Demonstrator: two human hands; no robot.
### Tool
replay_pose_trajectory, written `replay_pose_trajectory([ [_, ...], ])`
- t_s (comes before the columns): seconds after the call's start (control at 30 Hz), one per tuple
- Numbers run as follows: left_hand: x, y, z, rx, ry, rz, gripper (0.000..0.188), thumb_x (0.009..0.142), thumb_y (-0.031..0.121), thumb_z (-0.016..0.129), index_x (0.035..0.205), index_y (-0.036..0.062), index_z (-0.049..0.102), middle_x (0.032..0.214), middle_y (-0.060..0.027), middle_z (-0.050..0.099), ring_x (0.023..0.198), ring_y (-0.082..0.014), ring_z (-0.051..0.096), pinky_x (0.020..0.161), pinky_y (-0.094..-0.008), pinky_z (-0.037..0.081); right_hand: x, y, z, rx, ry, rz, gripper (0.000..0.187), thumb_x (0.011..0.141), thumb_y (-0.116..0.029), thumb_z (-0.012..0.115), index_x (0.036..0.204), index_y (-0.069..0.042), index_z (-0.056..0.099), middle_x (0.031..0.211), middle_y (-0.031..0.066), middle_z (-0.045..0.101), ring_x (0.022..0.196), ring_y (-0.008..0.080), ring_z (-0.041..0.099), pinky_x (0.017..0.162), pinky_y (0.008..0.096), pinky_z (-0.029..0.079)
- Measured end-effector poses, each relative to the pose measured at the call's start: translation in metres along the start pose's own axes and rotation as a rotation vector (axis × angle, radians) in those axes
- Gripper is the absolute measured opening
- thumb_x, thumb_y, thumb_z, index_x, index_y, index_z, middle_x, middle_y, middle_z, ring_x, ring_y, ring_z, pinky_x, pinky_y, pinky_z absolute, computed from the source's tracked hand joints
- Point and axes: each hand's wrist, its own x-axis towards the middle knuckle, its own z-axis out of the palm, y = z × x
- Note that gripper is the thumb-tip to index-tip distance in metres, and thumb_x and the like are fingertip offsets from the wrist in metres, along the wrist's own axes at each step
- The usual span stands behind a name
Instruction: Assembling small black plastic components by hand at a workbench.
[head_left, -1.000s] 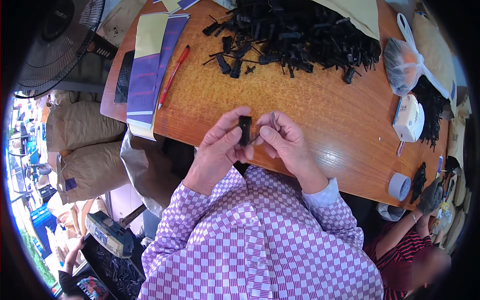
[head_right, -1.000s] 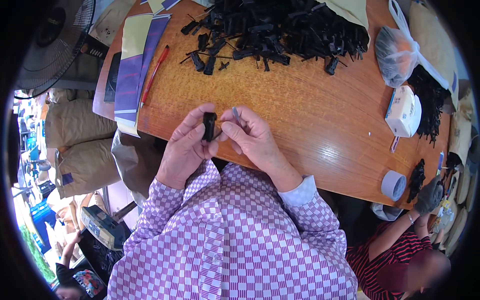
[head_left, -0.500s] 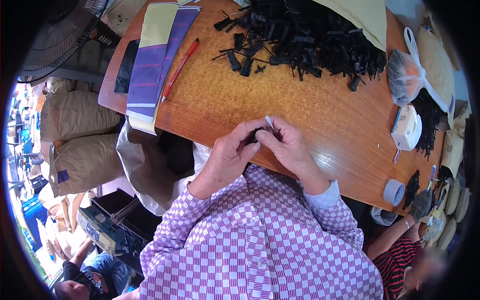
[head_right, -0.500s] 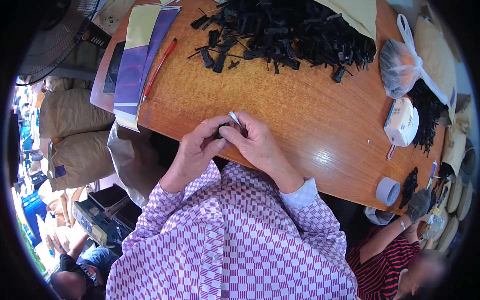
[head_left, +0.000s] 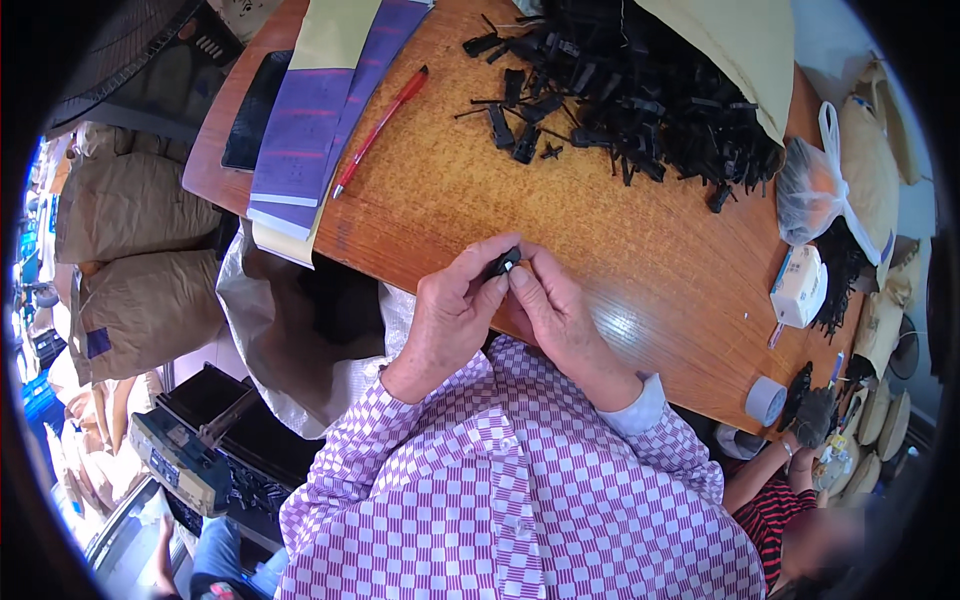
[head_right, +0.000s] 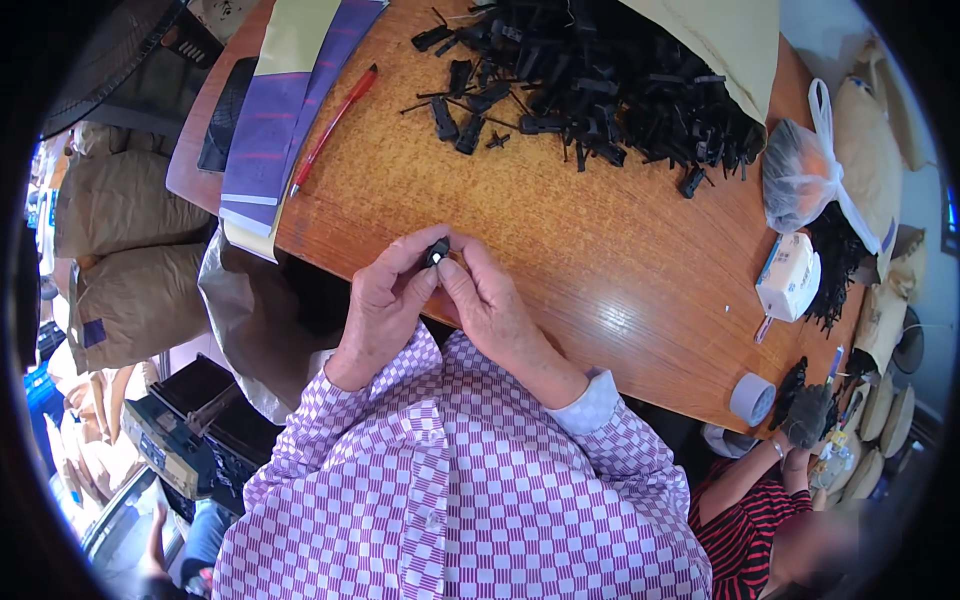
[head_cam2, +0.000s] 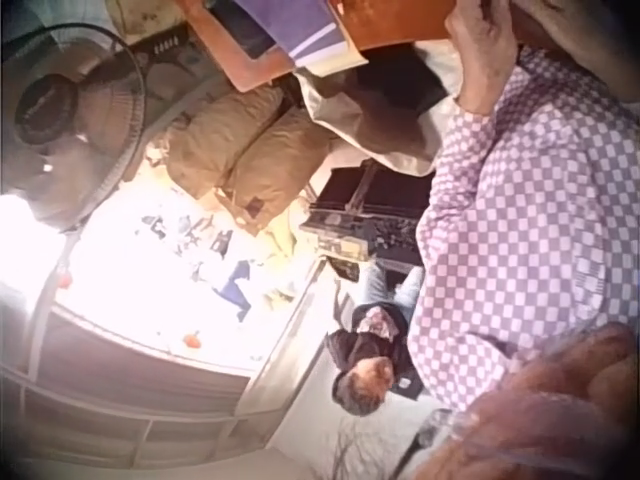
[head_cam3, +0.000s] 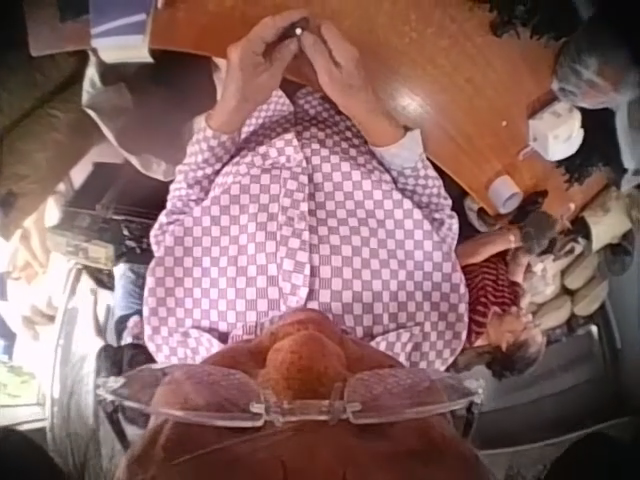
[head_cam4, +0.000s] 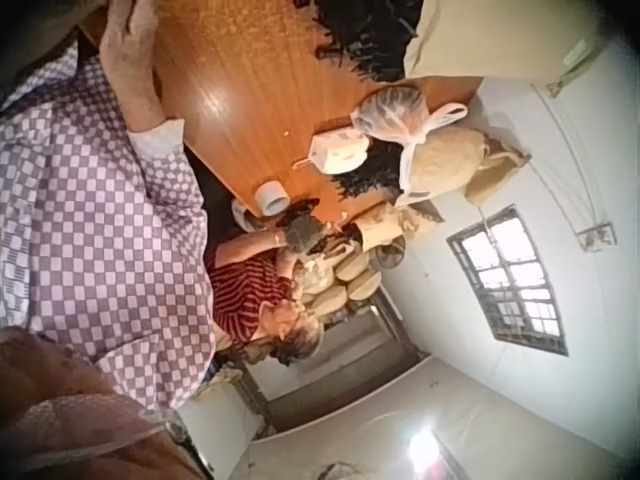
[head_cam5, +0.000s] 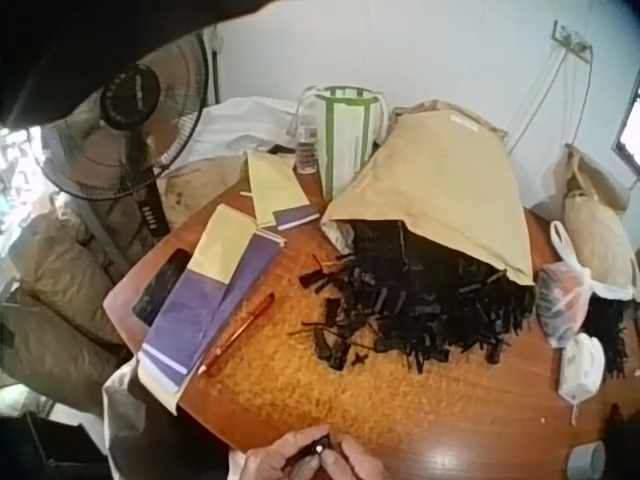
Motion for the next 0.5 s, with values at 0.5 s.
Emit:
replay_pose_trajectory([
  [0.5, -0.002, -0.019, -0.018, -0.321, 0.108, -0.241, 0.031, 0.095, 0.007, 0.05, 0.126, 0.0097, 0.048, 0.095, -0.0037, 0.061, 0.086, -0.0163, 0.064, 0.074, -0.0255, 0.051, 0.071, -0.029, -0.031, -0.78, -0.129, -0.212, 0.029, 0.092, -0.015, 0.055, 0.119, -0.007, 0.052, 0.098, 0.0103, 0.062, 0.075, 0.0249, 0.064, 0.064, 0.033, 0.051],
])
